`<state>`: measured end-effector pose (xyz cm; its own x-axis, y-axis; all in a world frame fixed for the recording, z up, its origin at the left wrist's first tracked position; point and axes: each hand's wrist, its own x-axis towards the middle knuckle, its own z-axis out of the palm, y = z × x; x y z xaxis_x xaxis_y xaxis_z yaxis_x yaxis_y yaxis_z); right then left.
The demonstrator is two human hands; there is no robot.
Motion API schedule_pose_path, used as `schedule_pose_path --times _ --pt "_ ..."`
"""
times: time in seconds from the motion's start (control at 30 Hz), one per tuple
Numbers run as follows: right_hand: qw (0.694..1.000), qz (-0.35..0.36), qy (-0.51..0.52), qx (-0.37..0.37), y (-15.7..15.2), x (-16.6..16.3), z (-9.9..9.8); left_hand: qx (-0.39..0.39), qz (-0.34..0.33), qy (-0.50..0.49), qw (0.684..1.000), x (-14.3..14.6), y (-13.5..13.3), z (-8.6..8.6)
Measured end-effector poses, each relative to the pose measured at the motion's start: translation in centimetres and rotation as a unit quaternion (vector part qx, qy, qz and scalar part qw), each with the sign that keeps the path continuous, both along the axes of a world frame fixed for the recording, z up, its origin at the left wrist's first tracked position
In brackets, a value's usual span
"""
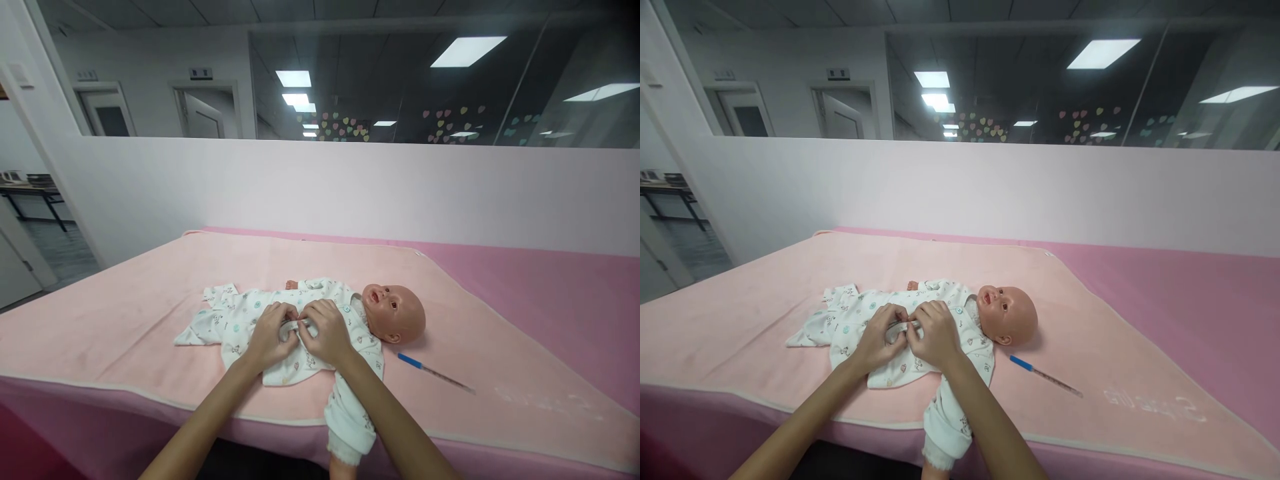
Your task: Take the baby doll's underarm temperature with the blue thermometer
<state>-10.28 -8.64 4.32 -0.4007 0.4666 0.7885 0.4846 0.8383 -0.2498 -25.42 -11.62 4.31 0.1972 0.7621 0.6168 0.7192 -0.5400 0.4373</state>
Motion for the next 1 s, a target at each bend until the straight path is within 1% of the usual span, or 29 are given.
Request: schedule_pose_path --times 0.1,0.2,0.27,0.37,0.57,0.63,0.7,0.73,0.8,0.9,0.93,1.0 --pt "1.000 0.000 -0.003 -0.002 -0.1 0.1 0.1 -0.067 -0.044 -0.084 0.993 -0.2 0.1 0.3" --pt "1.000 -0.004 -0.003 -0.004 0.1 0.0 -0.1 -0.140 -0.101 -0.147 0.974 -0.6 0.1 0.8" --pt "1.000 -0.005 -0.001 -0.006 0.3 0.0 -0.3 -0.178 -0.118 -0.177 0.961 -0.8 0.1 1.2" --pt "1.000 -0.001 0.001 -0.014 0.6 -0.2 -0.6 -0.222 -0.126 -0.219 0.942 -1.2 0.2 1.5" --pt "1.000 -0.009 0.020 -0.018 0.6 -0.3 -0.6 -0.227 -0.148 -0.332 0.903 -1.9 0.9 0.7" --pt "0.999 -0.011 0.029 -0.018 0.6 -0.3 -0.5 -0.208 -0.141 -0.379 0.890 -2.2 1.0 0.4" --pt "0.999 -0.012 0.036 -0.016 0.6 -0.2 -0.5 -0.165 -0.112 -0.414 0.888 -2.2 1.0 0.3" --pt "0.999 -0.013 0.038 -0.015 0.6 -0.2 -0.5 -0.144 -0.092 -0.412 0.895 -2.1 1.0 0.3" --pt "0.999 -0.017 0.037 -0.013 0.5 -0.2 -0.6 -0.124 -0.056 -0.355 0.925 -1.8 0.7 0.4" --pt "0.999 -0.024 0.035 -0.009 0.7 -0.2 -0.7 -0.118 -0.035 -0.185 0.975 -1.0 0.3 0.8" --pt "0.999 -0.025 0.037 -0.009 0.7 -0.3 -0.6 -0.108 -0.031 -0.130 0.985 -0.7 0.2 0.9" --pt "0.998 -0.028 0.051 -0.009 0.7 -0.2 -0.3 -0.082 -0.018 -0.049 0.995 -0.4 0.0 1.1"
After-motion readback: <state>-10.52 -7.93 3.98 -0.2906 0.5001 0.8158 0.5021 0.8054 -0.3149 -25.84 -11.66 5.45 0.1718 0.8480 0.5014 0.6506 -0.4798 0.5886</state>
